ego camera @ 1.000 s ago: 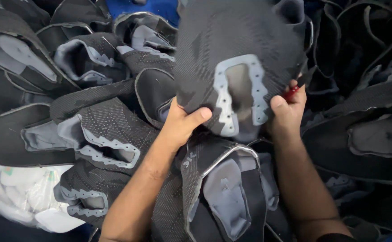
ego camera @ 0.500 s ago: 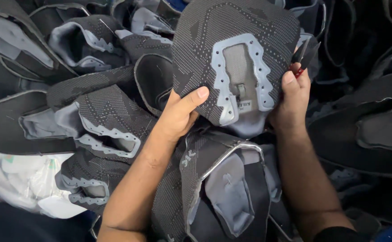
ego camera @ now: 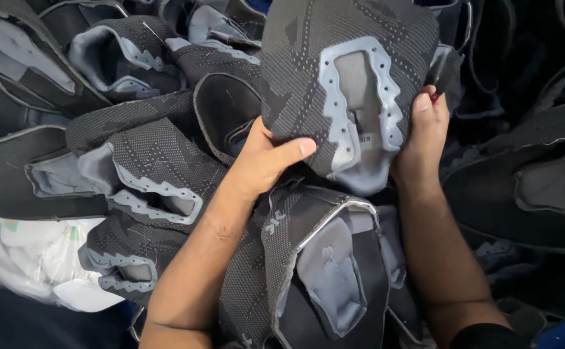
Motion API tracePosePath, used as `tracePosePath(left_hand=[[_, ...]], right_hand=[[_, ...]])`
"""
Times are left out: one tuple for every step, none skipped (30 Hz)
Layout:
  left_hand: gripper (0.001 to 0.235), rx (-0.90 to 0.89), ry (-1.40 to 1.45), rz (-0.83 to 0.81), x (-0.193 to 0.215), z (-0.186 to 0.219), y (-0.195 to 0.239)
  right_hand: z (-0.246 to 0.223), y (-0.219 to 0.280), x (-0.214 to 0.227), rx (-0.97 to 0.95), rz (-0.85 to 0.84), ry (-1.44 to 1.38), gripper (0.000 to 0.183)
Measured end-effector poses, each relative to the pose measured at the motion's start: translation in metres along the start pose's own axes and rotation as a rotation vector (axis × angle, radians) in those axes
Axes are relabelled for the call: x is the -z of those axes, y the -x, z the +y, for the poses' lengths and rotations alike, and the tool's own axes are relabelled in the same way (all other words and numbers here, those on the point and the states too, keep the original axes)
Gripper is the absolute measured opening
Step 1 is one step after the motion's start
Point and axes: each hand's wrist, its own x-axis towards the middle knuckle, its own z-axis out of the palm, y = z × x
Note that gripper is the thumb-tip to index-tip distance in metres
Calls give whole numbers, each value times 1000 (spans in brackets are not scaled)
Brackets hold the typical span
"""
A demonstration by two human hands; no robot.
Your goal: The person trims excess material and threads from shoe upper components using small snips.
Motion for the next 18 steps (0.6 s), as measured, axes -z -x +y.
tracePosePath(left_hand=[[40, 0, 1, -1, -2, 5, 2], [36, -26, -112, -35, -5, 10, 3], [33, -52, -224, -69, -8, 15, 5], [33, -54, -226, -69, -10, 17, 4], [26, -245, -445, -101, -13, 20, 4], [20, -438, -664, -132, -16, 22, 4], [20, -440, -666, -133, -24, 33, 3], [25, -590, -858, -73, -33, 44, 3], [29, -741, -1050, -12, -41, 54, 3], [29, -741, -1052, -13, -37, 51, 7], [31, -787, -1229, 69, -32, 49, 10], [34, -828, -1400, 158, -27, 46, 14], [34, -825, -1401, 162, -23, 43, 14], [40, -801, -1516, 212, -19, 39, 15], [47, -772, -1631, 262, -15, 35, 17], [47, -772, -1631, 269, -15, 38, 16], [48, -669, -1610, 265, -16, 41, 13], [48, -567, -1583, 253, -17, 41, 11]], right_hand=[[2, 0, 1, 1, 0, 1, 43], [5, -1, 2, 130, 17, 111, 49], [7, -2, 2, 258, 34, 220, 55], [-3, -2, -4, 260, 34, 219, 55], [-13, -2, -11, 259, 52, 224, 67], [-22, -3, -18, 258, 71, 227, 80], [-11, 16, -5, 260, 70, 226, 80], [-8, 12, -1, 225, 45, 173, 80], [-17, -8, -10, 190, 21, 119, 80], [-13, -7, -5, 155, -4, 68, 81], [-11, -9, 1, 119, -28, 16, 81], [-11, -12, 5, 78, -56, -33, 81], [-9, -14, 12, 38, -83, -82, 82], [-7, -16, 18, -2, -112, -130, 82], [-5, -17, 22, -42, -141, -178, 82], [-4, -20, 28, -82, -170, -227, 83], [-2, -23, 34, -122, -199, -275, 83], [-1, -24, 41, -161, -222, -322, 83]])
